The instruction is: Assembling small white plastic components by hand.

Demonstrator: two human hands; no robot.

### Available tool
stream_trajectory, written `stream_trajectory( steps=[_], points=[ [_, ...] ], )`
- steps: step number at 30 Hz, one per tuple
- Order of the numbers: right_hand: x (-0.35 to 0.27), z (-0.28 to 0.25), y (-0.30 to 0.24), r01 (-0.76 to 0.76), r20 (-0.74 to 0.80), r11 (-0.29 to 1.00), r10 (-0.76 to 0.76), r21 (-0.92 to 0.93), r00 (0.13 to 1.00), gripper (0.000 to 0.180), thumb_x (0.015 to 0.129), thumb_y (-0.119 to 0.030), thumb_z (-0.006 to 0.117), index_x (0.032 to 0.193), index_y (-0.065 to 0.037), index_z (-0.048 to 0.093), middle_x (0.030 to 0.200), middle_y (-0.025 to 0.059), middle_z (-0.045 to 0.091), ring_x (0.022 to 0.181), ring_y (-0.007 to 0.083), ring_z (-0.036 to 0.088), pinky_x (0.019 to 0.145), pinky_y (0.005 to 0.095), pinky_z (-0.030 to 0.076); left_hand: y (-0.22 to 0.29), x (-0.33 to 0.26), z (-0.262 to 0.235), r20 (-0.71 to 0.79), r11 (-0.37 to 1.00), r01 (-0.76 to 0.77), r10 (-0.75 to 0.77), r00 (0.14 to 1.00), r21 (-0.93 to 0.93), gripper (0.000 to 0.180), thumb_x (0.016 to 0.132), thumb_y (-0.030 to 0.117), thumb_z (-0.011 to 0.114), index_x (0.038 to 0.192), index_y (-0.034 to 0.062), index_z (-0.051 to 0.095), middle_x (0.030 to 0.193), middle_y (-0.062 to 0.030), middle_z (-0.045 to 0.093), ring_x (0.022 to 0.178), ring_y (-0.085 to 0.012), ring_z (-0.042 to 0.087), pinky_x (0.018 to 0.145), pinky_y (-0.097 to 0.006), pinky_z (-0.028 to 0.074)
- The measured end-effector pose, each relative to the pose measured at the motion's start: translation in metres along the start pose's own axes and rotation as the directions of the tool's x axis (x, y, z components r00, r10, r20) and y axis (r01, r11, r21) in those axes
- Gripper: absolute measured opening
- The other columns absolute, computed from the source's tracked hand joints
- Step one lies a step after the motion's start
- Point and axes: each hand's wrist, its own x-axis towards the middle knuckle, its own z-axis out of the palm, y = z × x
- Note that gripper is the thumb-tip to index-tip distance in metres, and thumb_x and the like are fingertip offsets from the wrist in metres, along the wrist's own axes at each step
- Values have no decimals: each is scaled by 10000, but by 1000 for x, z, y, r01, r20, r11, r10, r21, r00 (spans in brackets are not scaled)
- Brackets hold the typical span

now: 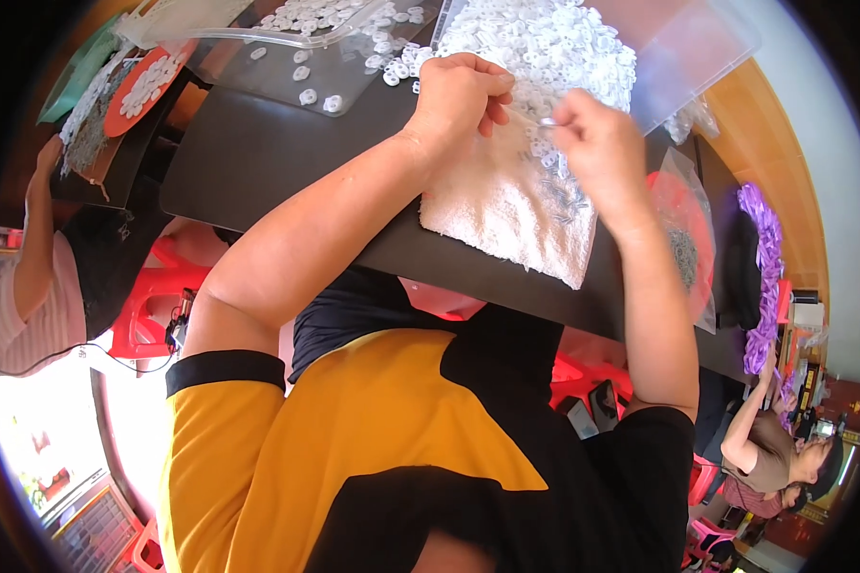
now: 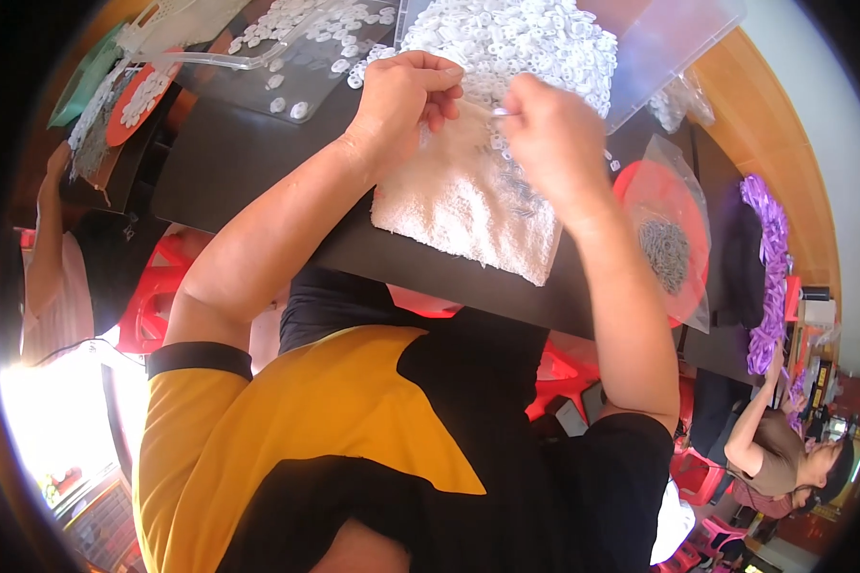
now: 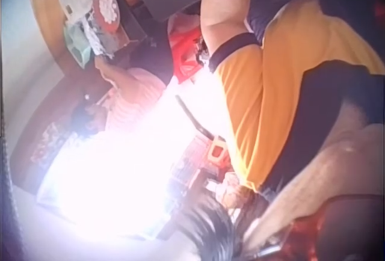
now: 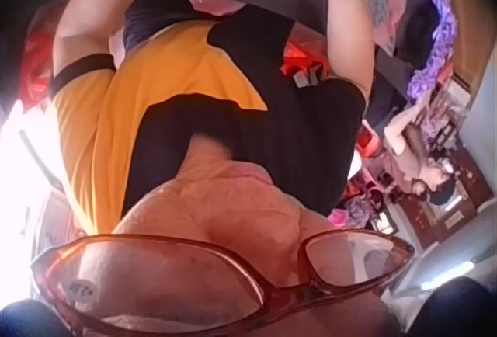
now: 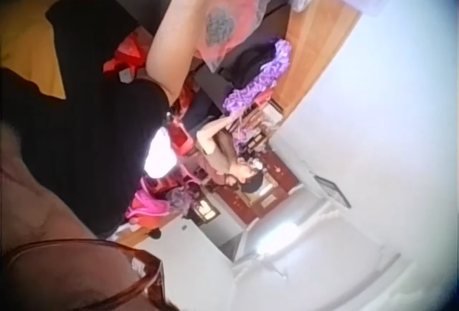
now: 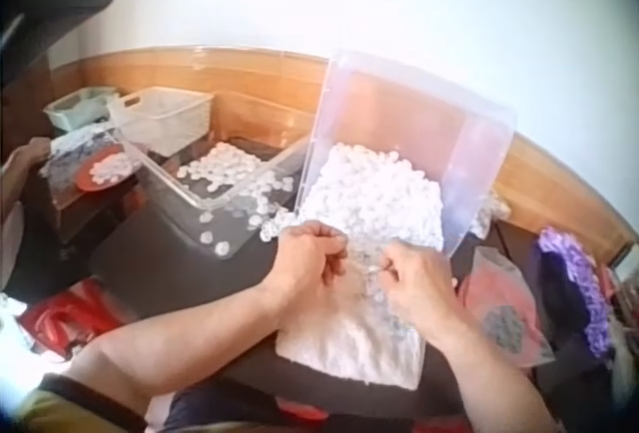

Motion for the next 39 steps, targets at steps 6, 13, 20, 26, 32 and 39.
stream_trajectory(
  steps=[6,13,20,26,32,39],
  points=[
    [-19,26,-11,309,3,940,-312,-144,950,74,765,-61,607,813,-57,664,832,99,642,801,316,620,695,436,487,5,3,-1,-57,998,-30,27,998,-52,98,845,45,628,870,-49,621,765,-107,625,584,-162,579,494,-278,421],
    [-5,5,-5,188,-92,976,-198,-106,976,72,775,-54,618,800,-86,677,838,79,637,839,311,615,710,424,479,3,2,-1,-17,999,-11,11,1000,-41,105,842,43,628,876,-56,620,769,-114,628,577,-165,581,486,-280,424],
    [-14,26,-19,247,127,943,-223,-224,966,56,790,-127,646,791,-86,684,885,65,615,930,263,576,812,417,392,3,3,-1,-29,999,-23,22,999,-38,105,843,44,627,876,-55,617,773,-120,627,593,-171,582,492,-284,427],
    [-17,27,-17,363,32,927,-361,-97,932,84,748,-107,692,799,-65,639,839,71,602,878,278,579,765,410,412,1,2,1,6,997,15,-15,1000,-72,108,838,40,636,883,-57,620,777,-123,632,601,-169,587,502,-276,432],
    [-16,19,3,-115,-64,695,226,710,972,84,844,-65,668,887,-6,628,791,33,642,698,128,578,636,282,459,3,-4,6,85,997,16,-9,996,-81,118,825,48,663,866,-56,626,762,-132,641,597,-164,601,482,-260,427],
    [-11,5,4,-303,135,395,398,867,907,123,884,-120,635,925,-6,652,788,30,645,732,105,601,690,250,450,1,-11,11,148,1000,-15,13,989,11,98,817,46,669,853,-38,634,722,-106,644,551,-139,593,443,-248,410]
  ],
)
